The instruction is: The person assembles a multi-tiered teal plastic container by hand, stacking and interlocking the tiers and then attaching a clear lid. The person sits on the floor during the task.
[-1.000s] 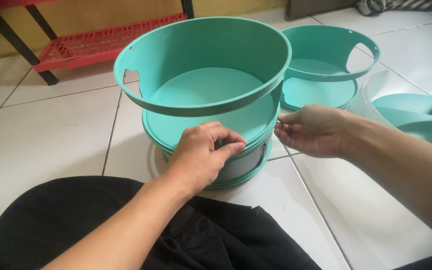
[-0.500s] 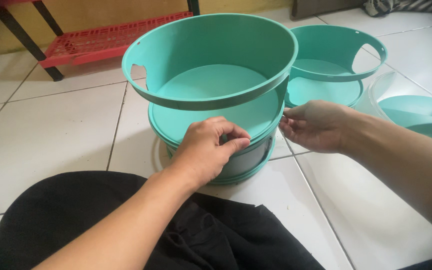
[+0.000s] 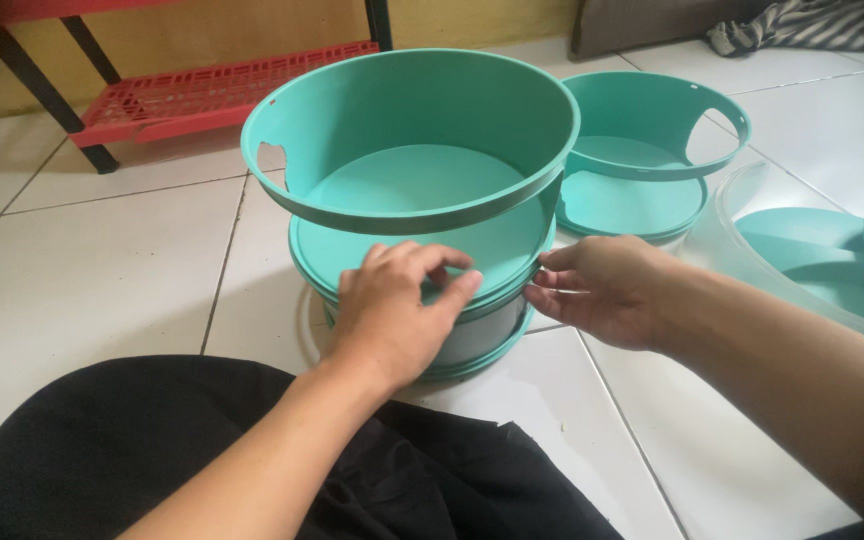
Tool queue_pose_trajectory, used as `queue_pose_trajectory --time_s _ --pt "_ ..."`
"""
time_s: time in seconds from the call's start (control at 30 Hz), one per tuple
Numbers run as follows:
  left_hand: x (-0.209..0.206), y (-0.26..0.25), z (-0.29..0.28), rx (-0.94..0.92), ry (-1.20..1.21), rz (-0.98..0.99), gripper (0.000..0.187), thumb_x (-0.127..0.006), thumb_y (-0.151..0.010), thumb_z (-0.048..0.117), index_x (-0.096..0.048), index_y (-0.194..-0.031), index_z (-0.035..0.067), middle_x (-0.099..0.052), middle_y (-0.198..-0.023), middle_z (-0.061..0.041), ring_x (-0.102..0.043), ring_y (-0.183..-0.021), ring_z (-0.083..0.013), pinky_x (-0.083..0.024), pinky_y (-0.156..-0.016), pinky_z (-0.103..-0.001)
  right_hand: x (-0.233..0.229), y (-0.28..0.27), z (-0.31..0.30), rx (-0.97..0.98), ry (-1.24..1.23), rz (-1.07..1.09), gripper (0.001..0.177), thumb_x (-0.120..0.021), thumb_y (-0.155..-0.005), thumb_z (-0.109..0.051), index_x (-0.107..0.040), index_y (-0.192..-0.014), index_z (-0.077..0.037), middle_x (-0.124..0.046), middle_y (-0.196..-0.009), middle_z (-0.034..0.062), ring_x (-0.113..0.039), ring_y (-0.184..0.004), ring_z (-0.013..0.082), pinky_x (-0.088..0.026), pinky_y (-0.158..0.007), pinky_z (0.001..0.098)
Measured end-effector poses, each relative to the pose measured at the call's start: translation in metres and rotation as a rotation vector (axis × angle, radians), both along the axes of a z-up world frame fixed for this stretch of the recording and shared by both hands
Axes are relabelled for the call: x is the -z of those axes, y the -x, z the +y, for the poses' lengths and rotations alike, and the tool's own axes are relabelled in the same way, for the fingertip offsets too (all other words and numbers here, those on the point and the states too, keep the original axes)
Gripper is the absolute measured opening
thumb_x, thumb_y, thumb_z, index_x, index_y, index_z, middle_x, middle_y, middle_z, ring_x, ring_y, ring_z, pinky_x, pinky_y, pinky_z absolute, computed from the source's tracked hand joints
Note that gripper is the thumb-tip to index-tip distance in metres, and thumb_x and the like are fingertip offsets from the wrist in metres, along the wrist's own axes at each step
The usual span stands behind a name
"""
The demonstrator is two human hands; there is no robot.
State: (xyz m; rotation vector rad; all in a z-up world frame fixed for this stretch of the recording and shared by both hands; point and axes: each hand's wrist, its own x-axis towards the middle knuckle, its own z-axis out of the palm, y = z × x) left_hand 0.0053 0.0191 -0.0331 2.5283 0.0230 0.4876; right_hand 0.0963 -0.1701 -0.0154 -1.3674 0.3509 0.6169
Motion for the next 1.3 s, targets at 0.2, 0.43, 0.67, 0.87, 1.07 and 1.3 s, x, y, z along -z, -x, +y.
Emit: queue_pose_trajectory --time_s 0.2,0.43,0.67,0.87,1.07,1.3 --pt "0.008 -0.003 0.033 -0.574 0.030 -0.060 0.033 -0.068 -0.089 0.022 -0.065 -0.121 0.014 -0.061 -0.123 -0.011 -0.052 -0.116 -0.0334 -0.046 -0.097 -0.046 -0.004 -0.009 0.007 0.013 0.136 -0.049 0.023 -0.047 -0.102 0.001 -0.049 -0.124 0.006 -0.055 -0.115 0.0163 -0.062 -0.098 0.0209 -0.060 -0.081 0.0272" --pt "-0.016 -0.025 0.062 -0.771 0.660 0.317 0.050 -0.074 -0.086 0.019 -0.055 -0.132 0.013 -0.062 -0.132 -0.012 -0.064 -0.111 -0.0279 -0.055 -0.090 -0.041 -0.010 -0.043 0.002 0.034 0.055 -0.127 0.032 -0.046 -0.102 0.000 -0.049 -0.134 0.009 -0.058 -0.121 0.0172 -0.065 -0.106 0.0213 -0.061 -0.088 0.0260" --pt "-0.024 -0.039 0.066 -0.868 0.926 0.256 0.022 -0.069 -0.090 0.009 -0.068 -0.112 0.012 -0.073 -0.108 -0.007 -0.071 -0.078 -0.0206 -0.057 -0.074 -0.036 -0.004 -0.004 0.015 -0.005 0.148 -0.165 0.048 -0.064 -0.097 -0.003 -0.049 -0.139 0.014 -0.053 -0.128 0.0208 -0.061 -0.099 0.0259 -0.059 -0.086 0.0312" --pt "-0.023 -0.040 0.067 -0.887 1.052 0.253 0.024 -0.063 -0.093 0.003 -0.070 -0.113 0.013 -0.072 -0.102 -0.008 -0.068 -0.070 -0.0167 -0.055 -0.060 -0.026 -0.016 0.022 0.037 -0.020 0.396 -0.216 0.067 -0.070 -0.096 -0.013 -0.028 -0.147 -0.001 -0.058 -0.117 0.0175 -0.067 -0.095 0.0260 -0.062 -0.084 0.0346" --pt "-0.021 -0.038 0.067 -0.842 1.121 0.258 0.027 -0.056 -0.095 0.003 -0.070 -0.113 0.017 -0.072 -0.097 -0.008 -0.062 -0.066 -0.0153 -0.046 -0.058 -0.026 -0.013 0.002 0.033 -0.081 0.334 -0.239 0.047 -0.067 -0.093 -0.004 -0.047 -0.132 0.012 -0.059 -0.111 0.0210 -0.067 -0.093 0.0296 -0.064 -0.082 0.0385" --pt "-0.014 -0.037 0.056 -0.721 1.420 0.263 0.021 -0.064 -0.095 0.003 -0.064 -0.116 0.000 -0.067 -0.104 -0.012 -0.066 -0.077 -0.0202 -0.063 -0.065 -0.028 -0.012 -0.039 0.018 -0.087 0.338 -0.231 0.046 -0.062 -0.092 -0.001 -0.051 -0.136 0.003 -0.063 -0.114 0.0165 -0.070 -0.098 0.0233 -0.062 -0.086 0.0306"
